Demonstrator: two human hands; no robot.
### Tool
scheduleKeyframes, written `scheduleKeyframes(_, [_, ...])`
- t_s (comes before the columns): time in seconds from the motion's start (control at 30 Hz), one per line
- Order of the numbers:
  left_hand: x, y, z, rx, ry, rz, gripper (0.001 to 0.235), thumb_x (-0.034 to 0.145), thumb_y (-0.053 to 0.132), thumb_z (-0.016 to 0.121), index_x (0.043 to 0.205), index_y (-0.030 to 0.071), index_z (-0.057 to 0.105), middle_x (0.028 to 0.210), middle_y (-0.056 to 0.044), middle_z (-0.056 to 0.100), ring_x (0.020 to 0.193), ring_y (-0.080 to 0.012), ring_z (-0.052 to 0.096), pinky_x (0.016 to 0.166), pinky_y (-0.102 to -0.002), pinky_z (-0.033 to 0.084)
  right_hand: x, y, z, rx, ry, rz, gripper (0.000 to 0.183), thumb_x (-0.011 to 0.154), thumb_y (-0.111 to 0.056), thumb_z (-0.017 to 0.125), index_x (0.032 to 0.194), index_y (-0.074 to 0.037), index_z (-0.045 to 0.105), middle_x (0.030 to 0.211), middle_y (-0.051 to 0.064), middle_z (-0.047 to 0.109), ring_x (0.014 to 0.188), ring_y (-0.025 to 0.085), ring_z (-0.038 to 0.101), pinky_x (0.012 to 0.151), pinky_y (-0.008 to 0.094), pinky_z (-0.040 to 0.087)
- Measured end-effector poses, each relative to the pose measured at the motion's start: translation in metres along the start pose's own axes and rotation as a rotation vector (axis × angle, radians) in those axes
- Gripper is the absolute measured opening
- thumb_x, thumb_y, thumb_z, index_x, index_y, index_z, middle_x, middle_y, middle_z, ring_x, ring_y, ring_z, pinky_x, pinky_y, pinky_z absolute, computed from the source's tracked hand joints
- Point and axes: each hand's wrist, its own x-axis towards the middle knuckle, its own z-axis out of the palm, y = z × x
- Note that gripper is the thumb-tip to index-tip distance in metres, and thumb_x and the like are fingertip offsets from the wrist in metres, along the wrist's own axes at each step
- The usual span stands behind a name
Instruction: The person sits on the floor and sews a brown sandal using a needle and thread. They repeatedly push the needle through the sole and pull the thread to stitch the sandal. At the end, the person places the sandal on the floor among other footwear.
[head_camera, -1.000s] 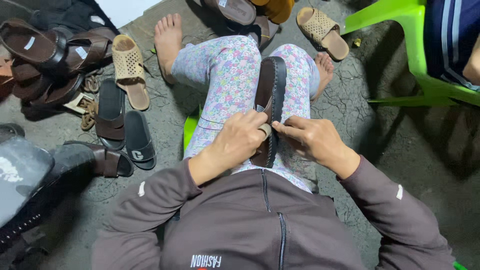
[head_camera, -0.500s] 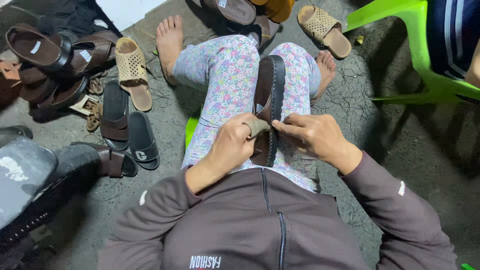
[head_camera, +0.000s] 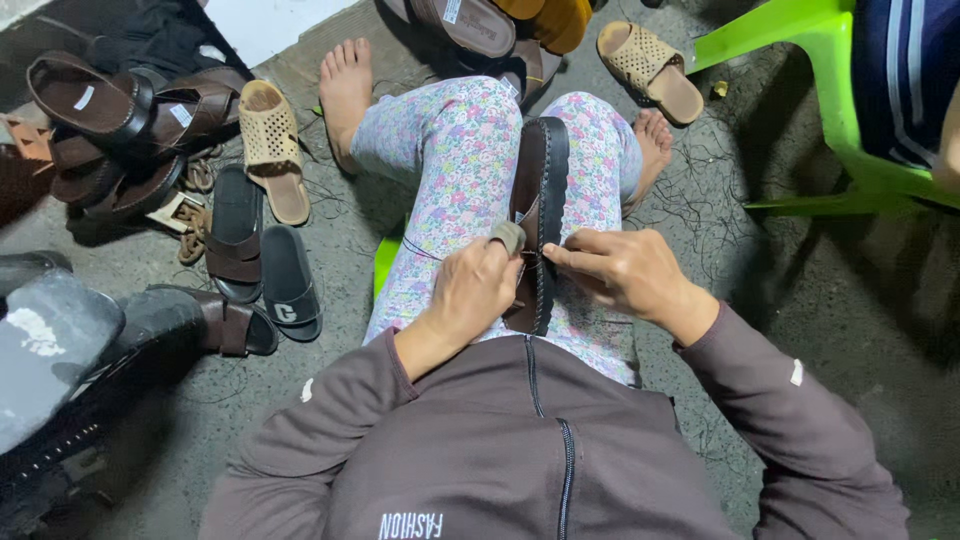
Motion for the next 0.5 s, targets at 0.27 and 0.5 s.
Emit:
scheduleKeyframes(0.27, [-0.002,0.002,0.001,-0.003,0.079,0.175,0.024,0.076,0.013,0.07,0.059,0.003,0.056,0.054,-0.009,0.049,0.053,-0.0314,0.059,0.047,-0.038,0.047,-0.025,0.003,0.024,0.153,0.062,0.163,0.021,0.088,-0.021,0.063,0.105,-0.022,0.074,0.086,0.001,0.07,0.062,0.021,0.067,0.049,0.031,0.052])
scheduleKeyframes(0.5, [0.007,0.004,0.002,-0.267,-0.145,-0.166,0.022,0.072,0.021,0.073,0.089,0.011,0.065,0.071,-0.005,0.07,0.068,-0.0335,0.068,0.061,-0.045,0.051,-0.005,-0.01,-0.023,0.143,-0.362,0.396,0.031,0.091,-0.023,0.056,0.12,-0.024,0.067,0.086,0.007,0.072,0.055,0.024,0.066,0.046,0.034,0.051])
